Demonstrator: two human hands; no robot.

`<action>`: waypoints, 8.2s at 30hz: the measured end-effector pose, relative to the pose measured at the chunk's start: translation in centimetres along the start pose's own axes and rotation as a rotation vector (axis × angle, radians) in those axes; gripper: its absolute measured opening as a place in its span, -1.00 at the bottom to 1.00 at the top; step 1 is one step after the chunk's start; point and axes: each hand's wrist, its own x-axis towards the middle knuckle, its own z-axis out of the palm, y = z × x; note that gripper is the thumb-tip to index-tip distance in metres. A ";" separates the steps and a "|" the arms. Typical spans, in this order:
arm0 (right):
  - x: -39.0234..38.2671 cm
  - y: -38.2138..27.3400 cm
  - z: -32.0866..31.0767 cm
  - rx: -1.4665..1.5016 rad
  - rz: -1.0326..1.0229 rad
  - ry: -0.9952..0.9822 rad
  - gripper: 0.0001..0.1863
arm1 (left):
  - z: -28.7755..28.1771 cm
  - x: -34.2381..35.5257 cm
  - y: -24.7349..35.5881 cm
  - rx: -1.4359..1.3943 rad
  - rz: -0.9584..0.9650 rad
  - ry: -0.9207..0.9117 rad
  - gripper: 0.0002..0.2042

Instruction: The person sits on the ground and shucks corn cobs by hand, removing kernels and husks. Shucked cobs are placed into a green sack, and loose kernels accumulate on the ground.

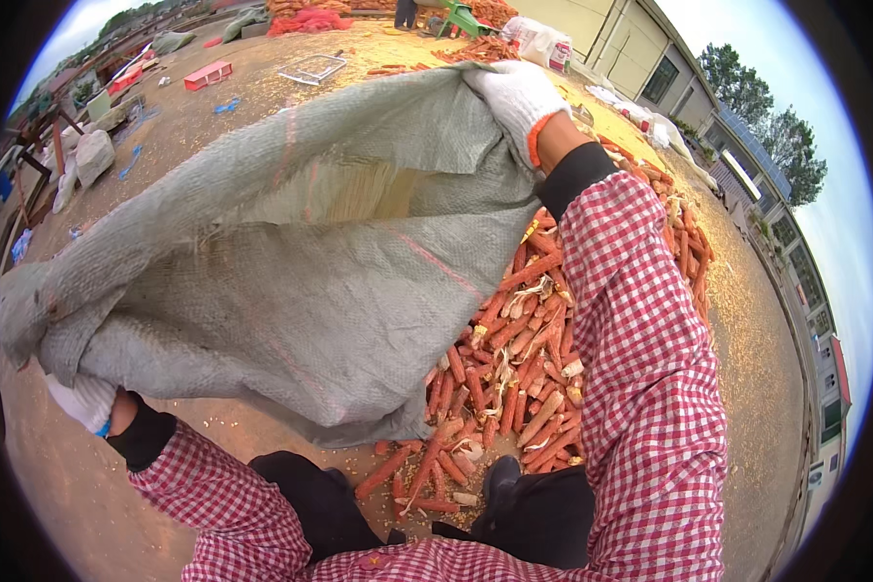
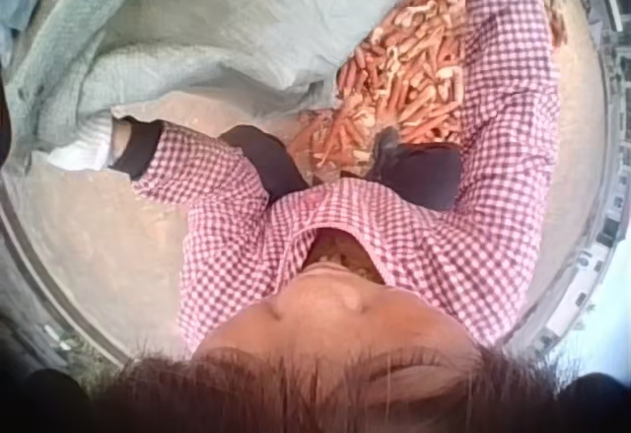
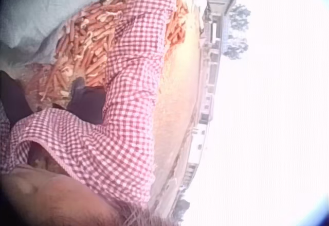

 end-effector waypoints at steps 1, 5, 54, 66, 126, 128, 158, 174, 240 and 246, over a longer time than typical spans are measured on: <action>0.4 -2.1 -0.1 0.065 -0.048 -0.007 -0.60 | -0.1 -0.1 1.6 -0.179 -0.040 0.116 -0.57; 2.7 -6.4 2.8 0.239 -0.231 -0.001 -0.53 | -1.9 0.9 7.1 -0.440 0.067 0.185 -0.59; -22.9 6.4 19.4 -0.261 -0.385 -1.201 -0.55 | 11.3 -2.5 -4.4 -0.946 -1.120 -0.001 -0.52; -38.2 9.2 16.0 -0.493 -0.432 -1.115 -0.40 | -1.8 -7.1 -25.9 0.050 -1.299 -0.135 -0.68; -28.6 20.7 4.9 -0.122 -0.055 -0.552 -0.32 | 25.0 -23.9 3.2 0.891 0.576 -2.142 -0.18; -29.2 22.0 6.1 -0.289 -0.159 -0.557 -0.28 | 25.4 -25.0 3.7 1.099 0.521 -2.245 -0.49; -24.8 11.1 13.6 -0.348 -0.490 -0.826 -0.38 | 12.7 -15.1 4.7 1.176 0.031 -1.089 -0.32; -18.0 18.5 6.1 -0.489 -0.611 -0.164 -0.94 | 21.9 2.7 -17.3 1.132 0.195 -0.805 -0.83; -47.4 41.4 -9.3 -0.435 0.542 0.570 -0.59 | 23.0 -51.4 11.8 0.137 -0.482 -2.005 -0.61; -50.4 36.0 -7.0 0.684 0.767 0.625 -0.57 | 27.5 -54.4 13.6 0.222 -0.025 -1.781 -0.28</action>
